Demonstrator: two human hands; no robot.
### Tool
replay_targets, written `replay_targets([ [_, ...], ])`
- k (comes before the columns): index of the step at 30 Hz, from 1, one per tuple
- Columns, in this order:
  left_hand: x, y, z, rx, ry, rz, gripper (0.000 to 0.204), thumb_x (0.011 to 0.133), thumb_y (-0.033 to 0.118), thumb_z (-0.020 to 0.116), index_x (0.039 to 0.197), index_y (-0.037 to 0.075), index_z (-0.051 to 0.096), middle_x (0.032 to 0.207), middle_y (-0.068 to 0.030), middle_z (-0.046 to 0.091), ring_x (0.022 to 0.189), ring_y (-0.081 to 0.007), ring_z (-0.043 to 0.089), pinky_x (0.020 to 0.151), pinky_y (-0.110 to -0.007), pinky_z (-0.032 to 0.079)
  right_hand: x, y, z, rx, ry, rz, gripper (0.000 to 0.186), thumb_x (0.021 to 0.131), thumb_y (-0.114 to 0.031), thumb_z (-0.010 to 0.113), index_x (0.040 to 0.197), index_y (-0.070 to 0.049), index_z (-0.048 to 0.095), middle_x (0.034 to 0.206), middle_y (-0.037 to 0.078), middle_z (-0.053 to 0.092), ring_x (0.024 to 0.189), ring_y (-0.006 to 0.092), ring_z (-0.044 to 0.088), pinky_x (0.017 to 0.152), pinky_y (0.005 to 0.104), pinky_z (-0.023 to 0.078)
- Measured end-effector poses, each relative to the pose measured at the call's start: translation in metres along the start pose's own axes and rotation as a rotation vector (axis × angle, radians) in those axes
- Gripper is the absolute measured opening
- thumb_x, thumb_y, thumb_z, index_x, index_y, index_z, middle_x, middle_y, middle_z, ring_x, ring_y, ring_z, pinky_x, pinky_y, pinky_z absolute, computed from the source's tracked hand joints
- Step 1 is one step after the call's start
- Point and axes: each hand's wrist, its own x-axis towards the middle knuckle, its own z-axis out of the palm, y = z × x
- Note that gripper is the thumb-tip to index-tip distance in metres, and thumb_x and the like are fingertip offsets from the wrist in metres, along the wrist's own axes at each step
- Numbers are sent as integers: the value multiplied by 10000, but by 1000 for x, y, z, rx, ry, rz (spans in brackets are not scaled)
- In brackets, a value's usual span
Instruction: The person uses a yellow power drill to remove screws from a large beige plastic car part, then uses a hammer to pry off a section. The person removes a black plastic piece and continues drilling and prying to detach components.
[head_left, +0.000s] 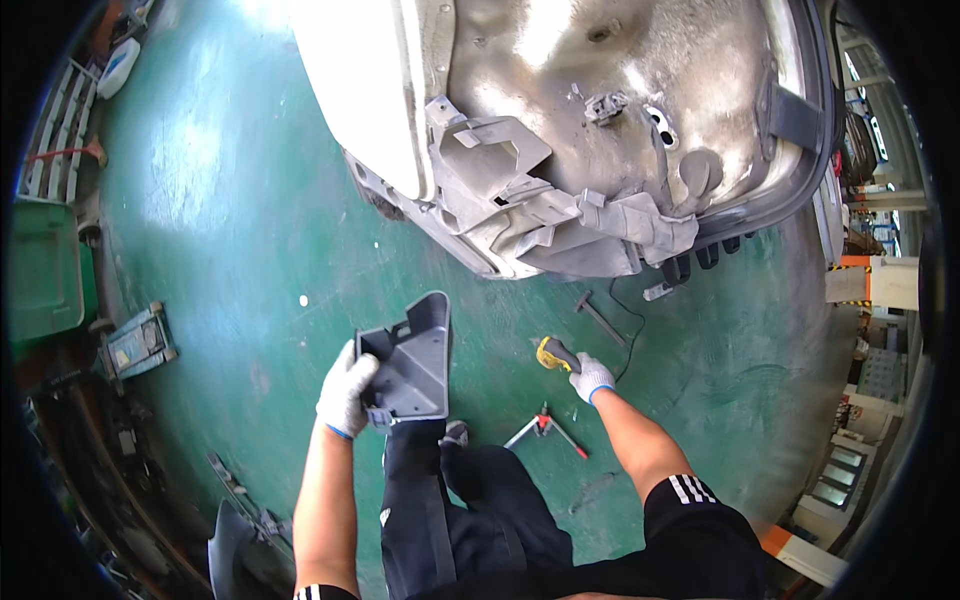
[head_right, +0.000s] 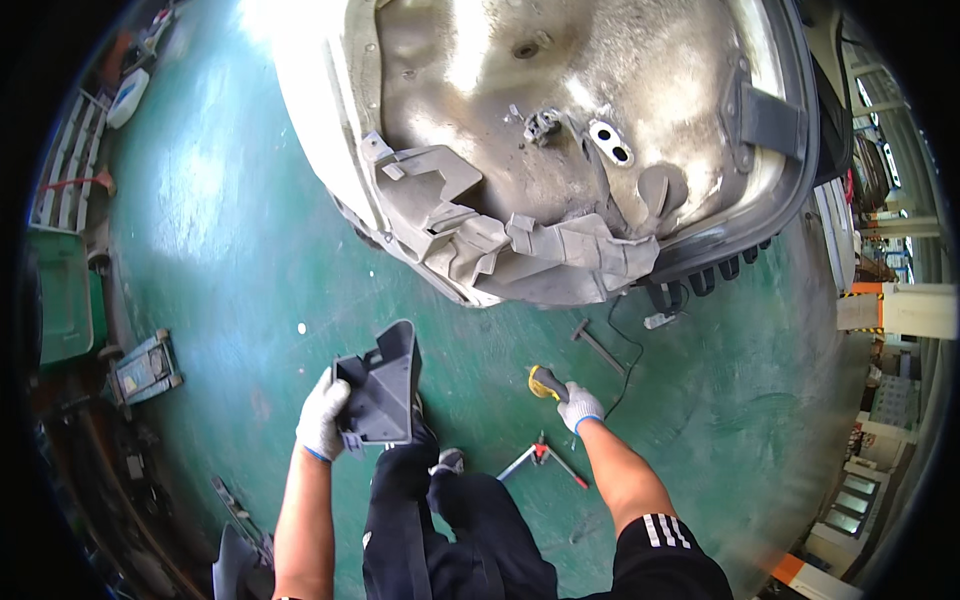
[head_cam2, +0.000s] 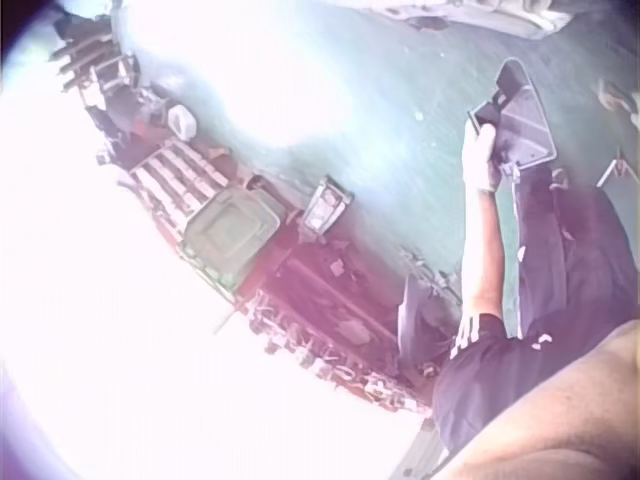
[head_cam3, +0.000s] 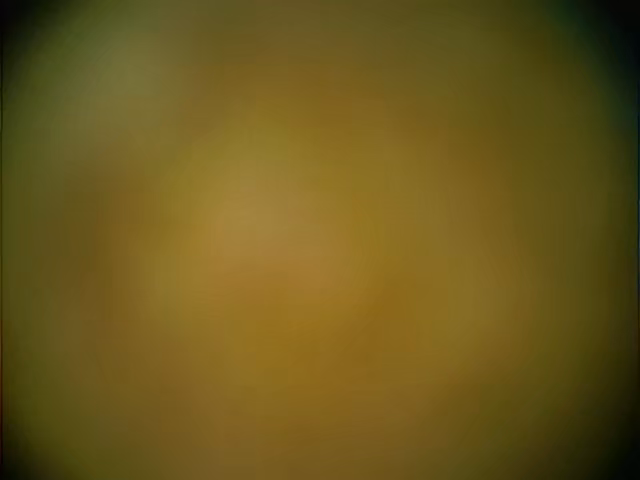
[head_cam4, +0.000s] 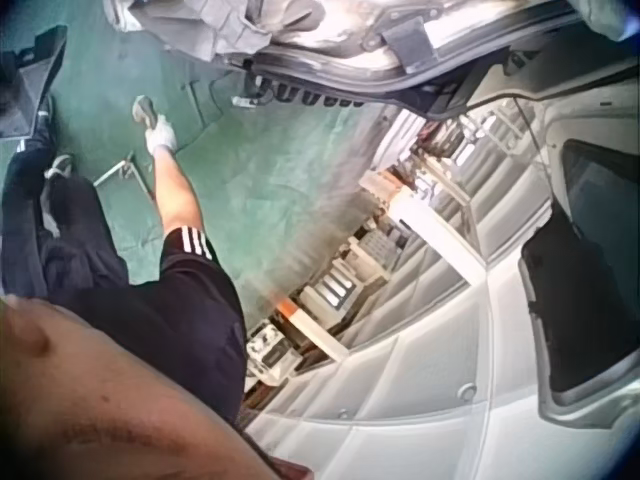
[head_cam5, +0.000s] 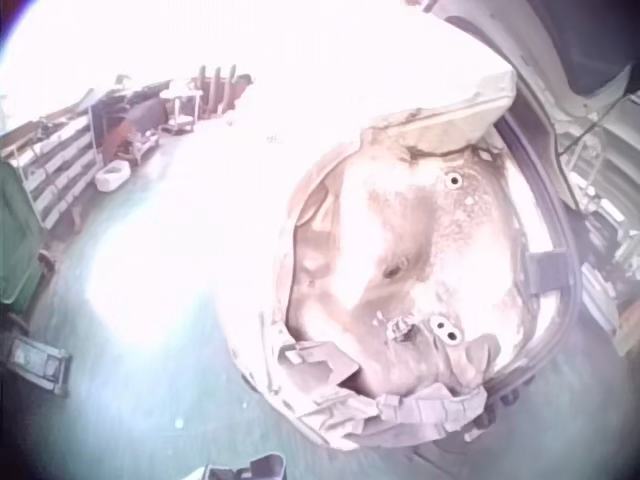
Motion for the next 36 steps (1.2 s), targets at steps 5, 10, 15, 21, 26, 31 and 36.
replay_targets([
  [5,39,-42,12,-15,-147,-98,822,874,226,885,1593,41,530,1369,-66,691,1226,-236,666,1097,-405,536,23,9,53,137,64,46,492,930,-287,738,1398,-167,645,1282,219,752,1205,454,714,1032,558,582],
  [10,81,-75,0,32,-311,-91,936,868,112,800,1701,40,380,1350,-97,693,1214,-242,678,1104,-392,533,24,47,117,292,219,66,401,909,-246,706,1289,-121,688,1157,258,757,1128,484,718,983,554,568],
  [15,98,-43,2,450,-417,151,928,698,56,746,1587,59,480,1427,-78,636,1333,-233,604,1159,-373,482,21,74,130,382,235,42,450,890,-274,728,1301,-95,686,1153,259,768,1145,480,726,988,540,577],
  [21,34,15,53,698,-547,615,846,880,170,863,1620,1,491,1472,-106,654,1340,-225,627,1137,-391,531,47,79,150,524,321,-53,368,835,-262,738,1135,-48,724,1063,274,771,1071,479,743,929,531,596],
  [26,2,45,89,677,-606,654,725,966,235,834,1575,-28,544,1384,-97,700,1271,-212,660,1122,-385,533,54,131,207,545,501,-136,315,818,-121,695,1122,-41,701,811,161,711,651,276,717,640,441,585],
  [31,-30,45,100,821,-466,727,611,979,207,835,1516,11,623,1262,-35,703,1150,-132,653,1013,-320,541,17,120,198,781,375,-21,354,816,-182,720,1125,-10,720,1029,269,763,1030,460,745,928,495,579],
  [36,-36,40,136,981,-559,756,491,964,136,852,1405,19,670,1227,-29,706,1135,-120,638,1012,-310,540,35,142,242,846,504,-23,311,814,-177,717,1080,-17,693,969,267,737,972,478,728,890,518,566],
])
